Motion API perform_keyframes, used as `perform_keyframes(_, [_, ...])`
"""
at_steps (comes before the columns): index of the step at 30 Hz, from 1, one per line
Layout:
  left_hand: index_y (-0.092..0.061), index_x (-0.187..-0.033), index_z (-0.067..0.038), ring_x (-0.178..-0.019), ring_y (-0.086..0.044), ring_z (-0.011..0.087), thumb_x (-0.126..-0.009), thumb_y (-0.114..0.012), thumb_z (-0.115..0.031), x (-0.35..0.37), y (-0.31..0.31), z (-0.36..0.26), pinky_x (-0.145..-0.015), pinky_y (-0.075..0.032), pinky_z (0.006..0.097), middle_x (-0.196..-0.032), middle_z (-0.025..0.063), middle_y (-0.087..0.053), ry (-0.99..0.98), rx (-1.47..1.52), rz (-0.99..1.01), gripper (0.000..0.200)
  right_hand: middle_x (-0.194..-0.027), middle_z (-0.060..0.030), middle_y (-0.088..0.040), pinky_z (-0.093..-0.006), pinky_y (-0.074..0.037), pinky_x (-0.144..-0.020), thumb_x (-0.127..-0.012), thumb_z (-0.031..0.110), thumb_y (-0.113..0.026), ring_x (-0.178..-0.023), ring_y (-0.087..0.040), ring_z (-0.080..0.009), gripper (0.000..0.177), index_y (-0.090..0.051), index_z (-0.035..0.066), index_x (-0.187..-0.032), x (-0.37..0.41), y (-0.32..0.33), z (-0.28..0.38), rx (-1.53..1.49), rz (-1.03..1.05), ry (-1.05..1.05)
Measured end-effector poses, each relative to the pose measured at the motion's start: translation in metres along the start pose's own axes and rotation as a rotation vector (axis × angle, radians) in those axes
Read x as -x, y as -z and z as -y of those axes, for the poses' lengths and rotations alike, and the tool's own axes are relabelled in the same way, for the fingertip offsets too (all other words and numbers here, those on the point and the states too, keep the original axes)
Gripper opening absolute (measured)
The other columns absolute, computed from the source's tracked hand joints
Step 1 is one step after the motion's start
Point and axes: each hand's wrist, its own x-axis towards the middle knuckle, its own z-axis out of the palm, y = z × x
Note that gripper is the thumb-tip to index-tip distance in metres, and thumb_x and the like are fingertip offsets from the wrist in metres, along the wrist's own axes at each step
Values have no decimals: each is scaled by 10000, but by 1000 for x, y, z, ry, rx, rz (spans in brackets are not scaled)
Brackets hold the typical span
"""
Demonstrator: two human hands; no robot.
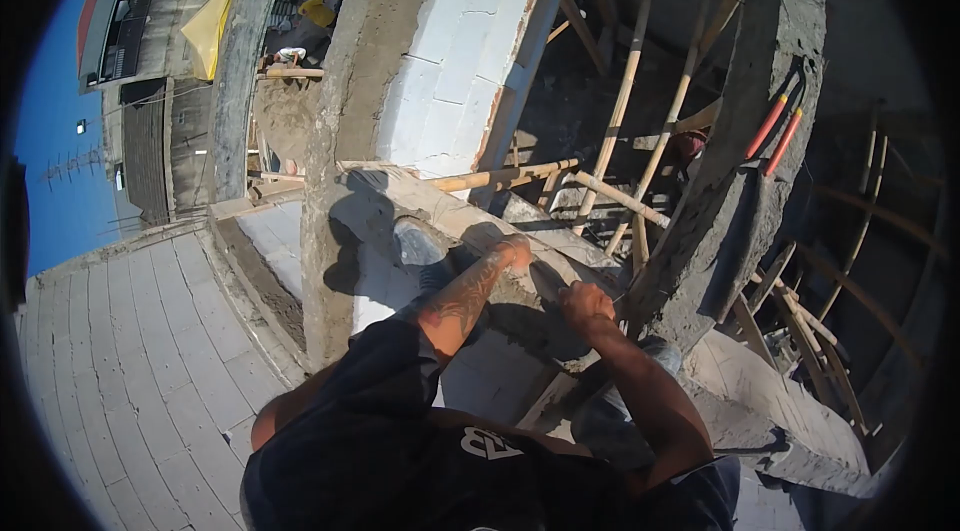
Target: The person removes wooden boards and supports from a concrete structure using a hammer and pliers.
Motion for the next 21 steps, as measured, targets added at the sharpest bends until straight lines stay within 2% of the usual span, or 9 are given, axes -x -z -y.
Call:
perform_keyframes(3, [-636,-788,23,-790,-566,272,-717,-576,-140,-3,0,3,-655,-458,395,-856,147,-599,-85,-40,-17,188,-1011,-155,-603,-427,-479,-778,-861,354,-453,-931,-590,-335,360,-634,47,-916,-17,-1,-6,87,-37,39])
perform_keyframes(4, [-637,-822,25,-827,-584,301,-686,-578,-189,76,69,-25,-668,-464,394,-880,177,-612,438,701,-249,260,-1006,-180,-600,-426,-474,-788,-846,348,-481,-958,-583,-321,361,-641,30,-905,-21,7,-4,4,-102,23])
perform_keyframes(5, [-631,-888,20,-862,-589,337,-679,-570,-236,158,159,-55,-688,-471,395,-927,198,-617,434,845,-57,336,-973,-195,-609,-417,-482,-773,-829,323,-511,-931,-598,-316,340,-644,18,-903,-28,17,-1,113,-69,39])
perform_keyframes(6, [-610,-956,24,-869,-591,347,-685,-597,-275,158,159,-57,-705,-476,395,-936,217,-613,304,651,-106,404,-929,-187,-626,-405,-494,-746,-812,274,-531,-893,-614,-312,296,-645,19,-907,-37,29,5,141,-51,50])
perform_keyframes(8, [-601,-997,0,-903,-592,320,-627,-666,-440,160,148,-66,-730,-480,382,-967,211,-610,468,695,-240,579,-925,-175,-635,-391,-502,-718,-756,186,-584,-845,-631,-294,230,-655,37,-916,-48,52,20,228,-60,159])
perform_keyframes(15, [-594,-1046,-7,-1028,-537,322,-742,-570,-381,154,146,-58,-828,-452,397,-1062,208,-577,585,547,-213,483,-984,-121,-635,-392,-495,-693,-747,185,-603,-899,-616,-251,239,-661,72,-950,-61,68,51,486,-73,313])
perform_keyframes(17, [-595,-1047,-2,-1041,-532,319,-759,-561,-368,145,141,-57,-846,-447,397,-1068,209,-575,645,590,-213,467,-969,-151,-632,-420,-498,-687,-758,188,-576,-873,-625,-266,244,-655,62,-952,-52,54,28,307,-139,237])
perform_keyframes(19, [-635,-935,7,-1024,-538,330,-759,-541,-320,152,131,-57,-852,-440,401,-987,212,-604,668,755,-351,383,-931,-176,-633,-420,-504,-695,-778,191,-540,-851,-631,-274,249,-647,46,-950,-33,36,7,414,-58,214])
perform_keyframes(21, [-625,-904,30,-1008,-538,349,-754,-534,-323,140,122,-53,-861,-430,413,-980,232,-595,578,590,-318,395,-915,-186,-631,-400,-503,-730,-793,220,-524,-853,-629,-285,274,-637,22,-946,-25,11,-7,102,-80,89])
